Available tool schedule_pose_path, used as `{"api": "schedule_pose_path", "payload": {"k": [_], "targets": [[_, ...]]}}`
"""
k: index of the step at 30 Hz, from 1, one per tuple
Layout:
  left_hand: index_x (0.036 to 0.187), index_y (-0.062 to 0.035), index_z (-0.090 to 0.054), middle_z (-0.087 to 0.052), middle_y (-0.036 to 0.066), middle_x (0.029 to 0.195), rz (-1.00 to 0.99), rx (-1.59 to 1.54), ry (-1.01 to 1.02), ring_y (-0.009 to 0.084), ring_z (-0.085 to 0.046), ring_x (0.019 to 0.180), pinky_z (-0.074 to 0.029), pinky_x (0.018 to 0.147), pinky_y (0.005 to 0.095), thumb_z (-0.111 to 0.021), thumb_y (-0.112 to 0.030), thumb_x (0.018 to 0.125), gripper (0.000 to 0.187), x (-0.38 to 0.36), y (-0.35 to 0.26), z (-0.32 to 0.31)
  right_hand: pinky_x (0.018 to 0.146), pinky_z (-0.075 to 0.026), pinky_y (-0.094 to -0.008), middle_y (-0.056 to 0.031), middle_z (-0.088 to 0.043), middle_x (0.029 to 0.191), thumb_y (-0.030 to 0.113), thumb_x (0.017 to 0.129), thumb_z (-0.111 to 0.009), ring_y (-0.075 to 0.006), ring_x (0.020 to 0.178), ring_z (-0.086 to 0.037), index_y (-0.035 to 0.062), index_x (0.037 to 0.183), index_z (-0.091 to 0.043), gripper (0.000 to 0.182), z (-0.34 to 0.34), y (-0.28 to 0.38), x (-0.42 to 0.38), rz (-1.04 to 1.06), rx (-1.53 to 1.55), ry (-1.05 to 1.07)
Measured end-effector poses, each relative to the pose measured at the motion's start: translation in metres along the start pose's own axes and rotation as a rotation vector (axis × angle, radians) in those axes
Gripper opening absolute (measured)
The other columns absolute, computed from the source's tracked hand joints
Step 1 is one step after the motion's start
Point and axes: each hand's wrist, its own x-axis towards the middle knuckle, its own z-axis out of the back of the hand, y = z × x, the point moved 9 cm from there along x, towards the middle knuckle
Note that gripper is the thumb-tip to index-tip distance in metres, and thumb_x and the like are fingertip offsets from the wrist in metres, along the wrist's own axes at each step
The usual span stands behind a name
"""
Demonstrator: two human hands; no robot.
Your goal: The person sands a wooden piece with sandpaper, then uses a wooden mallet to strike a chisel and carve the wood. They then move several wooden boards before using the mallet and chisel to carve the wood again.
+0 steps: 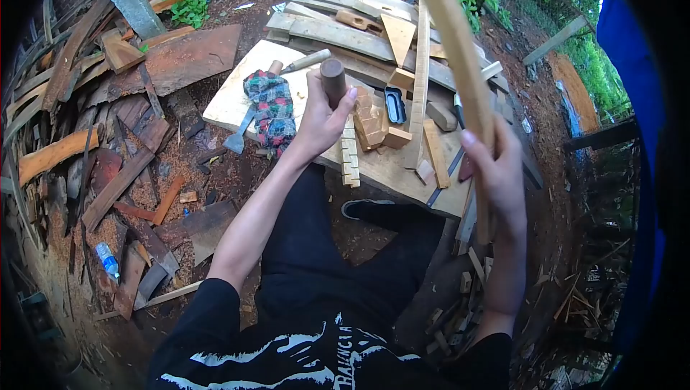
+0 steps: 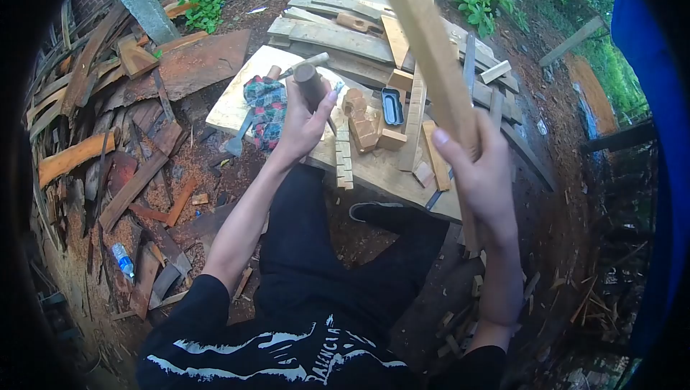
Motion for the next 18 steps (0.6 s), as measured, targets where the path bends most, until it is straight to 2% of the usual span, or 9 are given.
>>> {"api": "schedule_pose_path", "payload": {"k": [1, 2, 5, 9, 16, 18], "targets": [[0.122, -0.0062, -0.034, -0.052, 0.006, 0.107, 0.022, -0.011, 0.009, 0.0120, -0.054, 0.097, -0.047, 0.087, 0.0307, -0.060, -0.012, 0.102, 0.033, 0.001, -0.001, 0.000, 0.074, -0.049, -0.0304, -0.0066, -0.062, 0.089, 0.026, 0.093, -0.072, -0.0125, 0.080, -0.059, -0.0043, 0.114, -0.060, 0.039, -0.011, -0.010, -0.001, -0.027, -0.034, 0.080], [0.122, -0.0062, -0.034, -0.052, 0.006, 0.107, 0.022, -0.011, 0.008, 0.0120, -0.054, 0.097, -0.047, 0.087, 0.0307, -0.060, -0.012, 0.102, 0.033, 0.002, 0.000, -0.001, 0.076, -0.049, -0.0303, -0.0083, -0.064, 0.090, 0.029, 0.093, -0.073, -0.0134, 0.083, -0.060, -0.0051, 0.111, -0.061, 0.040, -0.014, -0.017, -0.004, -0.046, -0.079, 0.061], [0.122, -0.0033, -0.033, -0.052, 0.007, 0.100, 0.022, -0.043, 0.041, 0.0117, -0.055, 0.089, -0.049, 0.080, 0.0289, -0.061, -0.014, 0.102, 0.036, 0.007, 0.006, -0.007, 0.076, -0.048, -0.0297, -0.0081, -0.063, 0.090, 0.031, 0.093, -0.074, -0.0120, 0.083, -0.058, -0.0046, 0.112, -0.061, 0.042, -0.021, -0.017, -0.008, -0.040, -0.121, 0.097], [0.123, -0.0018, -0.034, -0.053, 0.008, 0.101, 0.028, 0.001, 0.093, 0.0126, -0.056, 0.092, -0.049, 0.084, 0.0305, -0.061, -0.014, 0.102, 0.038, 0.007, 0.010, -0.015, 0.073, -0.047, -0.0287, -0.0070, -0.062, 0.088, 0.029, 0.095, -0.072, -0.0108, 0.081, -0.057, -0.0042, 0.110, -0.062, 0.038, -0.021, -0.013, -0.009, 0.012, -0.054, 0.060], [0.125, -0.0007, -0.034, -0.054, 0.014, 0.107, -0.002, 0.077, 0.149, 0.0180, -0.057, 0.098, -0.049, 0.088, 0.0351, -0.061, -0.016, 0.102, 0.039, 0.010, 0.012, -0.020, 0.072, -0.047, -0.0279, -0.0062, -0.062, 0.088, 0.028, 0.096, -0.071, -0.0099, 0.080, -0.056, -0.0042, 0.110, -0.062, 0.036, -0.017, -0.019, -0.007, -0.022, -0.059, 0.069], [0.125, -0.0007, -0.034, -0.055, 0.014, 0.107, 0.034, 0.055, 0.172, 0.0181, -0.058, 0.099, -0.049, 0.089, 0.0349, -0.062, -0.017, 0.102, 0.039, 0.013, 0.014, -0.023, 0.075, -0.048, -0.0283, -0.0068, -0.063, 0.090, 0.028, 0.097, -0.070, -0.0103, 0.082, -0.058, -0.0043, 0.114, -0.062, 0.038, -0.019, -0.021, -0.008, -0.031, -0.093, 0.095]]}}
